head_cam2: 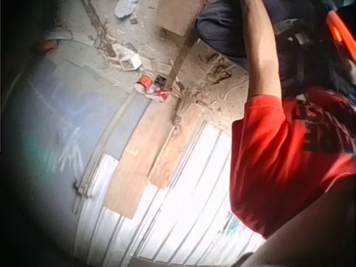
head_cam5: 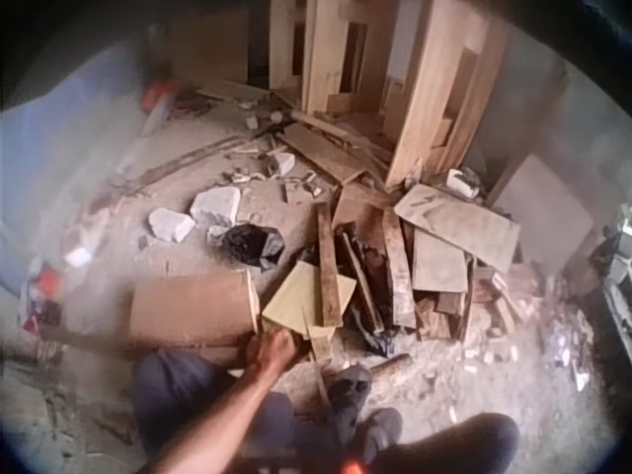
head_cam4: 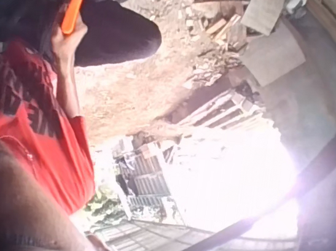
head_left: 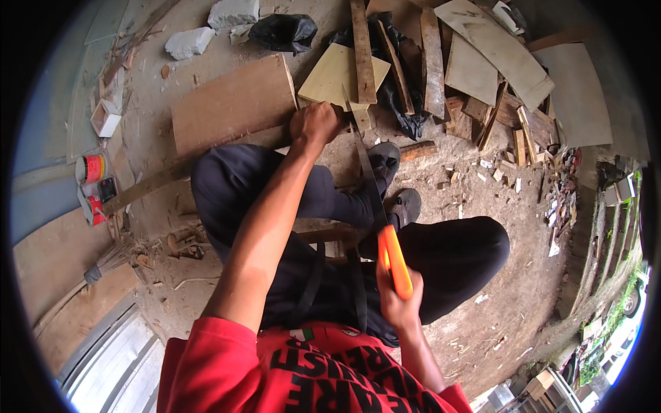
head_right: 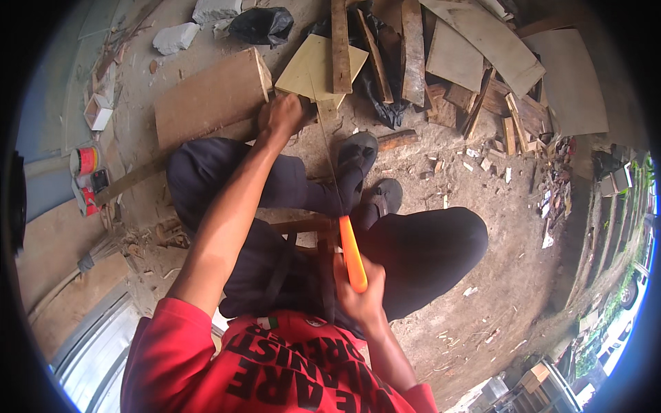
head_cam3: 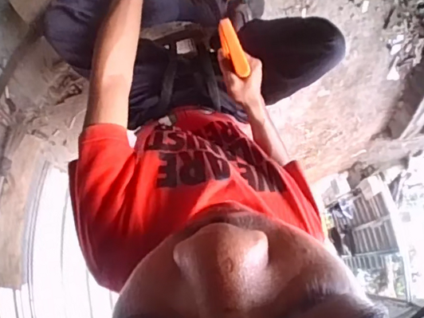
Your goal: The person sits on the floor and uses a hand saw to cut a piece of wood. They then use a hammer to break the cut piece into smaller fragments.
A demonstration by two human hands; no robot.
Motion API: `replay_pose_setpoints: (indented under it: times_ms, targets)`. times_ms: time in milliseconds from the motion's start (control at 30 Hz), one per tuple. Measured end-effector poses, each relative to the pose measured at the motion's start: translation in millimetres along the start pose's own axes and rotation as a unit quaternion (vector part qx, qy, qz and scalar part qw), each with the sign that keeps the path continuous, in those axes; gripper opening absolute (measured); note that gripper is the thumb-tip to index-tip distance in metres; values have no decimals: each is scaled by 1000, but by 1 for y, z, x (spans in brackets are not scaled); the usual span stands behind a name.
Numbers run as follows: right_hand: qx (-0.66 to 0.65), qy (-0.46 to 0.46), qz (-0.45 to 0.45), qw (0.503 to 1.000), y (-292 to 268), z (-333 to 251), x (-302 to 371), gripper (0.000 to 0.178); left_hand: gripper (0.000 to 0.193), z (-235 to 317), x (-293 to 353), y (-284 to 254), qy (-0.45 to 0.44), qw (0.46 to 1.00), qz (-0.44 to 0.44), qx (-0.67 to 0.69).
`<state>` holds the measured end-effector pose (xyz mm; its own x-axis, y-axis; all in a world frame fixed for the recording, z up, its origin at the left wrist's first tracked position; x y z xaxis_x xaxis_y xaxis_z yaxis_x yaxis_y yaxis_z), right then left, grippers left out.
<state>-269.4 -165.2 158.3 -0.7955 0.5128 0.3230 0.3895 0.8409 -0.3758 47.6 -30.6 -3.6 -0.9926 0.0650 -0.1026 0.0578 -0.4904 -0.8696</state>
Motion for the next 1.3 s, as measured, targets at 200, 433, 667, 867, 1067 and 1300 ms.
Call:
replay_pose_setpoints:
  times_ms: [200,433,667,867,1067,1300]
  targets:
    - [-42,60,6,997,17,-17,-20,29,30,-19,-1,2,-33,996,77,21]
    - [37,-61,3,997,79,-41,-115,27,34,22,-3,-28,-4,998,-36,-57]
    - [3,-32,9,999,-6,0,7,25,41,-8,-6,1,-10,999,0,-43]
    - [-30,-38,5,999,7,-14,-6,22,45,-30,-6,-1,-37,998,43,3]
    - [37,-31,-1,999,78,-58,-123,31,44,13,-11,-17,76,985,-78,-132]
    - [12,-114,-27,993,23,-24,-37,18,43,-55,-17,15,-13,997,58,-58]
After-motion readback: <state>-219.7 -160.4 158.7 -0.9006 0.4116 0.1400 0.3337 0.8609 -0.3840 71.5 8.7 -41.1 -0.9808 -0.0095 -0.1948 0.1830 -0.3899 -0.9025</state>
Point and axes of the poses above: each hand's wrist, its own x-axis away from the middle knuckle, its own y-axis out of the palm, z = x × y, the point moved 6 cm from there along -x, towards the middle knuckle, and after that the axes turned 14 degrees about z, right-handed, at the moved point
